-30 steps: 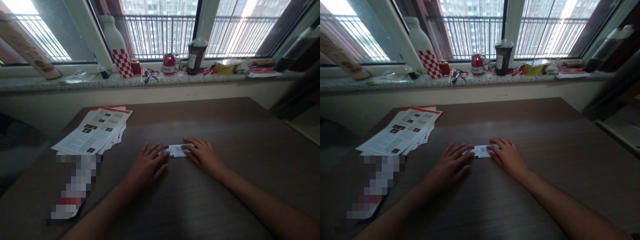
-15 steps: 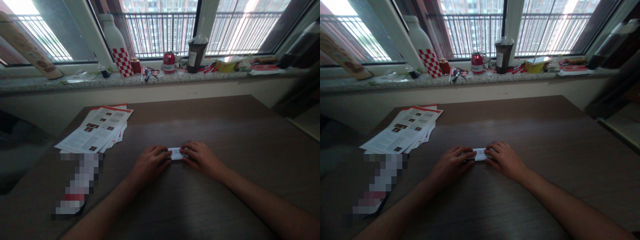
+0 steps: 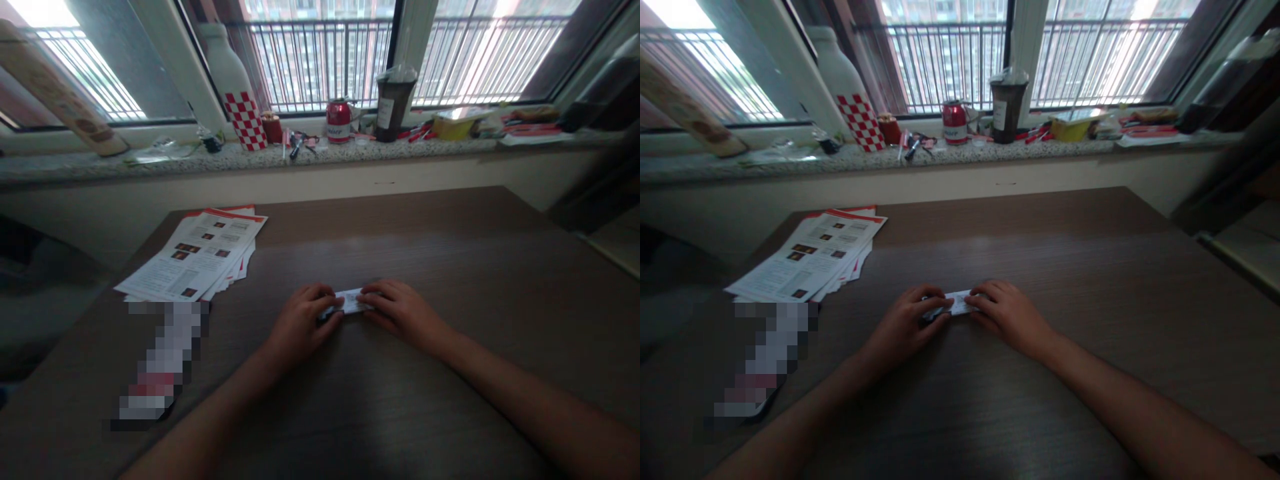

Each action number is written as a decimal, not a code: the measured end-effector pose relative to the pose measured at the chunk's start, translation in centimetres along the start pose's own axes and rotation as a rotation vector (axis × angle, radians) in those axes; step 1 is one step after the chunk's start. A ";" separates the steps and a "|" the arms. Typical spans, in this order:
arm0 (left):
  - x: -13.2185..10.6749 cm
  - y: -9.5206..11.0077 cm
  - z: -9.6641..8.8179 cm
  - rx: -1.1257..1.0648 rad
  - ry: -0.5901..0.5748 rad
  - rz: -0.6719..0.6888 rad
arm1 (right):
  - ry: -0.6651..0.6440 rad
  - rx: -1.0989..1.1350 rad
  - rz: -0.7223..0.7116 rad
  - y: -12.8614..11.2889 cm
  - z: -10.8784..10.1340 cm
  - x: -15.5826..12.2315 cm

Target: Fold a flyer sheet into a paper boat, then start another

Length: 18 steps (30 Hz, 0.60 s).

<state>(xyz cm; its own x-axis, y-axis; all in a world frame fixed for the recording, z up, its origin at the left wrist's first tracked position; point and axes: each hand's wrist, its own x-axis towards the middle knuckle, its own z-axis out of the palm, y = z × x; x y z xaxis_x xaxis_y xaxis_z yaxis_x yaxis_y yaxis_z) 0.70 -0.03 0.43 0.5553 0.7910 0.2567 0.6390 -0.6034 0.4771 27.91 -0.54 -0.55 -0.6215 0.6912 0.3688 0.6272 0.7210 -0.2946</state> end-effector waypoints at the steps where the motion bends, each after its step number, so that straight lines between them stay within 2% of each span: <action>1: 0.0 0.0 0.0 0.002 0.001 0.001 | 0.011 -0.013 -0.017 -0.1 -0.1 0.0; 4: 0.1 0.2 0.0 -0.023 0.013 -0.016 | 0.031 -0.065 -0.062 -0.8 -0.4 -0.1; 9: 0.4 0.3 -0.1 -0.165 0.038 -0.083 | -0.029 -0.112 -0.120 -1.6 -0.5 -0.2; 14: 0.6 0.1 -0.3 -0.201 0.052 -0.108 | -0.069 -0.129 -0.090 -1.6 -0.3 -0.1; 18: 0.6 0.1 -0.1 -0.139 0.062 -0.092 | -0.086 -0.130 -0.068 -1.7 -0.1 -0.1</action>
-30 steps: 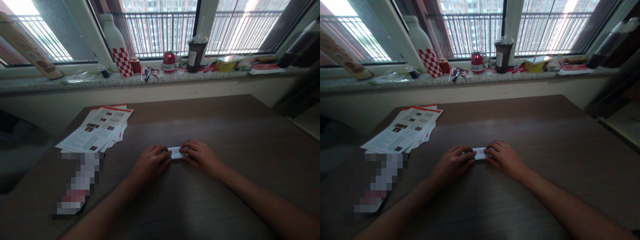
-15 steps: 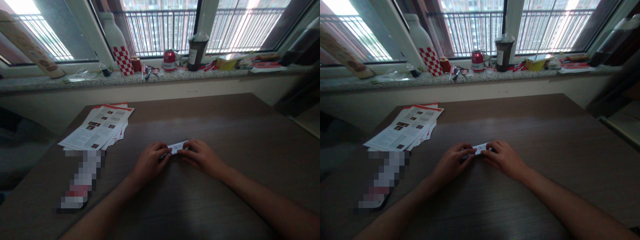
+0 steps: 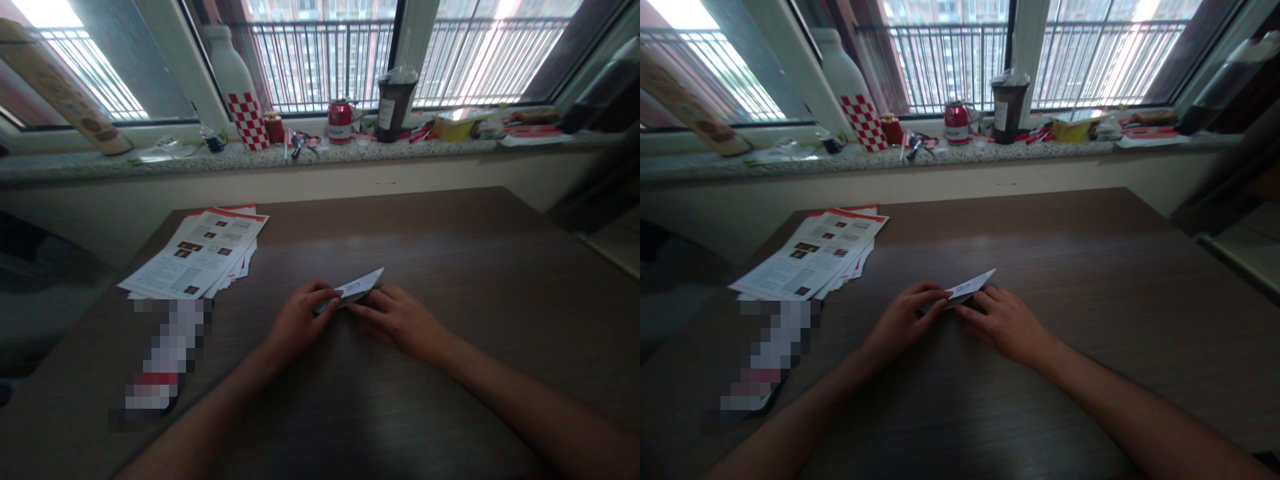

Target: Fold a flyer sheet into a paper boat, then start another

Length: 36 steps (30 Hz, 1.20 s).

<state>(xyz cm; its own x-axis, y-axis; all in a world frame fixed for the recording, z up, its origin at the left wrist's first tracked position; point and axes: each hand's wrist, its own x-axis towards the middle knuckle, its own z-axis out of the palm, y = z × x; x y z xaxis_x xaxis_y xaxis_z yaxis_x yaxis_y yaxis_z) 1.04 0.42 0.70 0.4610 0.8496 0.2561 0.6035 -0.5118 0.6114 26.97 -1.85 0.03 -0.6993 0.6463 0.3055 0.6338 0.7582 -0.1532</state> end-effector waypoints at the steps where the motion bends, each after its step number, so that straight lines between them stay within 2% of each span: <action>1: 0.0 0.0 0.1 0.040 0.006 0.007 | -0.004 -0.011 0.006 -0.1 0.0 0.0; 7: -0.3 0.0 0.4 0.300 -0.003 0.075 | -0.025 -0.020 0.028 -0.5 0.0 0.1; 13: -0.5 0.5 0.1 0.389 -0.014 0.120 | -0.019 0.035 0.033 -0.6 -0.1 0.1; 20: -0.4 1.7 -0.2 0.473 -0.088 0.194 | -0.010 0.039 0.101 -1.4 0.1 0.1; 23: -0.2 2.0 -0.1 0.474 -0.101 0.192 | 0.007 0.035 0.094 -1.6 0.1 0.1; 30: 0.5 2.7 0.0 0.427 -0.054 0.146 | 0.023 -0.002 0.099 -1.2 0.5 0.2; 36: 1.2 3.6 0.2 0.431 -0.153 0.073 | 0.067 0.026 0.097 -1.0 0.8 0.2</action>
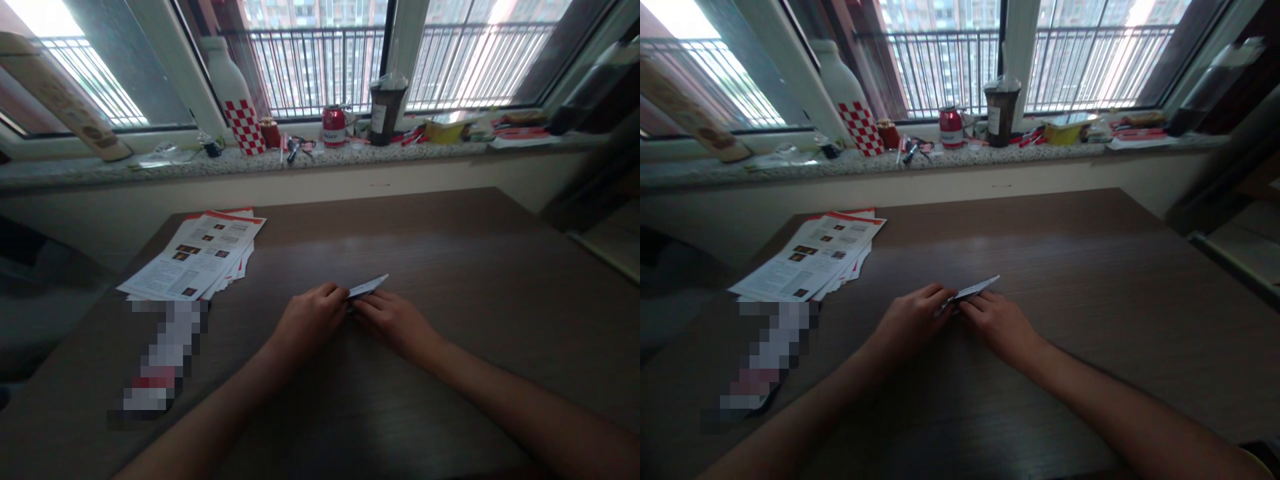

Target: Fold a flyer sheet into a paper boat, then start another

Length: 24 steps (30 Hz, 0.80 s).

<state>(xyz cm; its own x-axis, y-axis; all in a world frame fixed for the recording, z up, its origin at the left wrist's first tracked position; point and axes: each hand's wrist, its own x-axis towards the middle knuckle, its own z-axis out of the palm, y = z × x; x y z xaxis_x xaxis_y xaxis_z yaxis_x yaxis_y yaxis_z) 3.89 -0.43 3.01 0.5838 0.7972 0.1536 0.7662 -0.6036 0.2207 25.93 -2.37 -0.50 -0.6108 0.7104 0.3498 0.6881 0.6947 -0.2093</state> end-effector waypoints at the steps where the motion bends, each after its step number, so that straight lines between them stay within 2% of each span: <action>1: 0.2 0.0 0.0 -0.010 -0.015 -0.013 | 0.002 0.000 -0.001 0.0 0.0 0.0; 4: 0.6 -0.3 -0.1 -0.052 -0.012 -0.065 | 0.001 0.000 -0.023 0.1 0.0 0.0; 10: 0.7 -1.2 0.3 -0.182 0.076 -0.124 | -0.018 -0.013 -0.037 0.2 -0.1 -0.1; 18: 0.3 -1.4 1.4 -0.490 0.118 -0.043 | -0.019 0.043 -0.026 0.1 -0.4 -0.1; 24: -0.1 -1.4 1.3 -0.637 0.175 -0.093 | 0.028 0.204 -0.001 0.5 -0.5 -0.3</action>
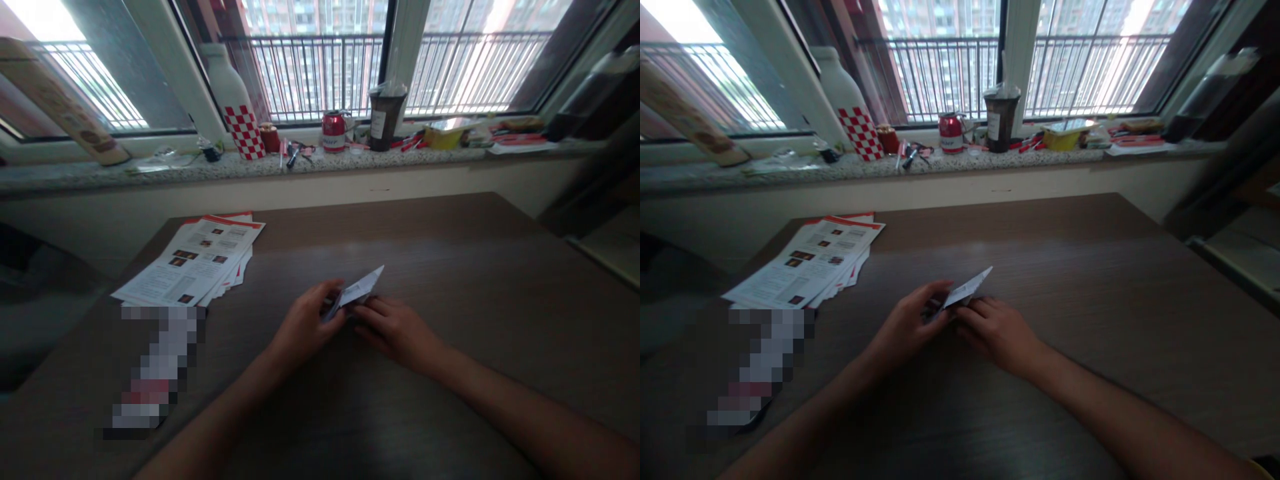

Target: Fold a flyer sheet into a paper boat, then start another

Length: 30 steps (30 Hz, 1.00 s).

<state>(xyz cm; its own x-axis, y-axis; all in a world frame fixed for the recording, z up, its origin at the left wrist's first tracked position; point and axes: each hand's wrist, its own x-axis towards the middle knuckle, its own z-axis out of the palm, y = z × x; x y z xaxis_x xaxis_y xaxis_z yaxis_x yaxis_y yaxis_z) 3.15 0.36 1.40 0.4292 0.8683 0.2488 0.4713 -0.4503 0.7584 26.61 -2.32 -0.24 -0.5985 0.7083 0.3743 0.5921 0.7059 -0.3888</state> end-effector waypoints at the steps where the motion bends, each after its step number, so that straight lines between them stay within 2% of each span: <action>1: 0.0 0.0 -0.1 -0.026 0.012 -0.008 | 0.012 0.062 -0.001 0.0 -0.1 -0.1; 5: -0.1 0.1 -0.3 -0.062 0.049 -0.011 | 0.020 0.318 -0.003 0.2 -0.4 -0.4; 11: -0.4 -0.1 -0.2 0.005 0.106 0.048 | 0.143 0.741 0.405 1.1 0.6 -0.6; 15: -0.6 -0.2 0.4 0.061 0.082 0.128 | 0.142 0.970 0.492 1.9 1.7 -0.4; 20: -0.7 -0.2 1.2 0.052 0.022 0.195 | 0.134 1.035 0.468 1.7 1.8 -0.3; 24: -0.9 -0.1 1.2 0.034 -0.009 0.226 | 0.150 0.963 0.425 1.4 1.2 -0.2; 30: -1.1 0.2 1.0 0.059 0.005 0.231 | 0.213 0.881 0.449 1.2 0.9 -0.4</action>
<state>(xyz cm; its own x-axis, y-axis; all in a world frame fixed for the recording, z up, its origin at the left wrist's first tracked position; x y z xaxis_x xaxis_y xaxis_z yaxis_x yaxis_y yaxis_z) 3.56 -0.88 0.73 0.5269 0.7419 0.4146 0.4052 -0.6481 0.6447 27.10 -1.73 -1.64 -0.2582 0.9544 0.1496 0.0784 0.1750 -0.9814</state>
